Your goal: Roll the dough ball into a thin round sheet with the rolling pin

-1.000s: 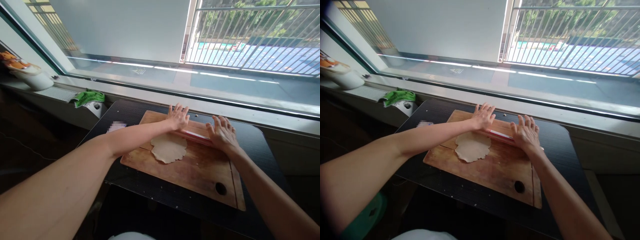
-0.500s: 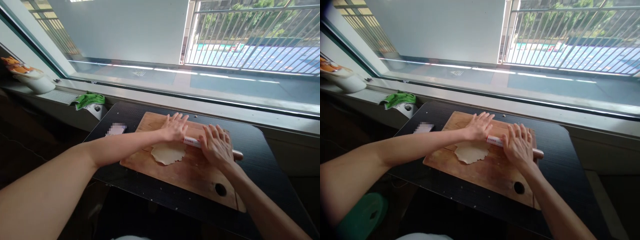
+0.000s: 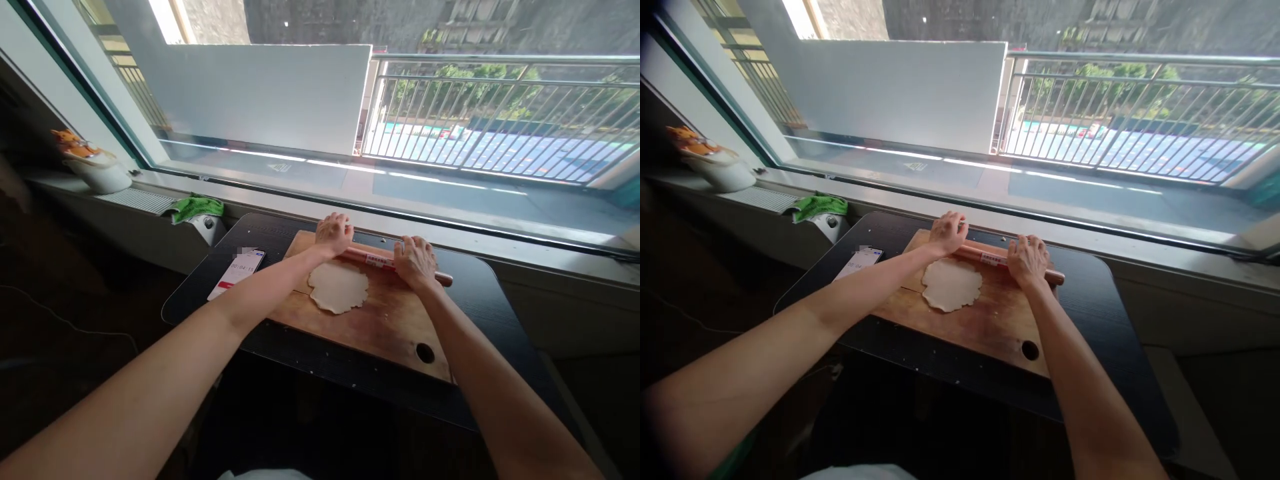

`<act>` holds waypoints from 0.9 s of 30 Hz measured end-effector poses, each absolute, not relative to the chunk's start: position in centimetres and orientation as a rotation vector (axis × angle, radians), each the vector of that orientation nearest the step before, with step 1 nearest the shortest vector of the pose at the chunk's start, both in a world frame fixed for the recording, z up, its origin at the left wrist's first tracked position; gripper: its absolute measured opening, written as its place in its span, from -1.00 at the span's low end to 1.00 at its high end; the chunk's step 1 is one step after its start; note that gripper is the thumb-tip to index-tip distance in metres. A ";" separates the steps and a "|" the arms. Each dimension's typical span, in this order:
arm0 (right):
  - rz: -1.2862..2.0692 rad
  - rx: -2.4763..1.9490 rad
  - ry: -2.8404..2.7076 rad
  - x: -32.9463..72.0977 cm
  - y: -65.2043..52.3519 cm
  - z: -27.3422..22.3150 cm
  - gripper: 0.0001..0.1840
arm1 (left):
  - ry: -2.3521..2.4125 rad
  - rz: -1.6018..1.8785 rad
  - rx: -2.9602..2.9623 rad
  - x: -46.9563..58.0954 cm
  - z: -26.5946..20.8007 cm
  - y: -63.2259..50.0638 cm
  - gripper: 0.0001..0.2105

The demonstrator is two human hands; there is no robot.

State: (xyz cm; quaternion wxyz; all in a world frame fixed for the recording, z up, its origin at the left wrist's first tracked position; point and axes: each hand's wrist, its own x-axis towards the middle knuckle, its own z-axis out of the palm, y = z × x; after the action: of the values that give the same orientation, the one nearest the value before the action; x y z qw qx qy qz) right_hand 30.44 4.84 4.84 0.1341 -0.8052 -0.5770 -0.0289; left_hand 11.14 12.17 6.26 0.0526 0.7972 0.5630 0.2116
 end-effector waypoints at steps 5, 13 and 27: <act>-0.116 -2.380 -1.806 30.9 0.9 4.0 -0.45 | 1.783 0.161 2.291 4.7 6.0 8.3 -0.63; 0.059 -2.650 -1.471 33.6 0.5 4.9 -0.42 | 1.490 0.043 2.271 4.2 7.0 7.3 -0.90; -0.014 -2.633 -1.440 33.6 0.4 3.8 -0.48 | 1.444 0.501 2.464 7.0 8.4 7.7 -0.76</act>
State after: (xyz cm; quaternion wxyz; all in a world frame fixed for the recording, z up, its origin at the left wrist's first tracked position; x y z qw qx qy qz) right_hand 33.58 0.36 3.78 0.0703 -0.8751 -0.4788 -0.0047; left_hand 7.02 7.70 8.44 0.1207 0.8436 0.4943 0.1715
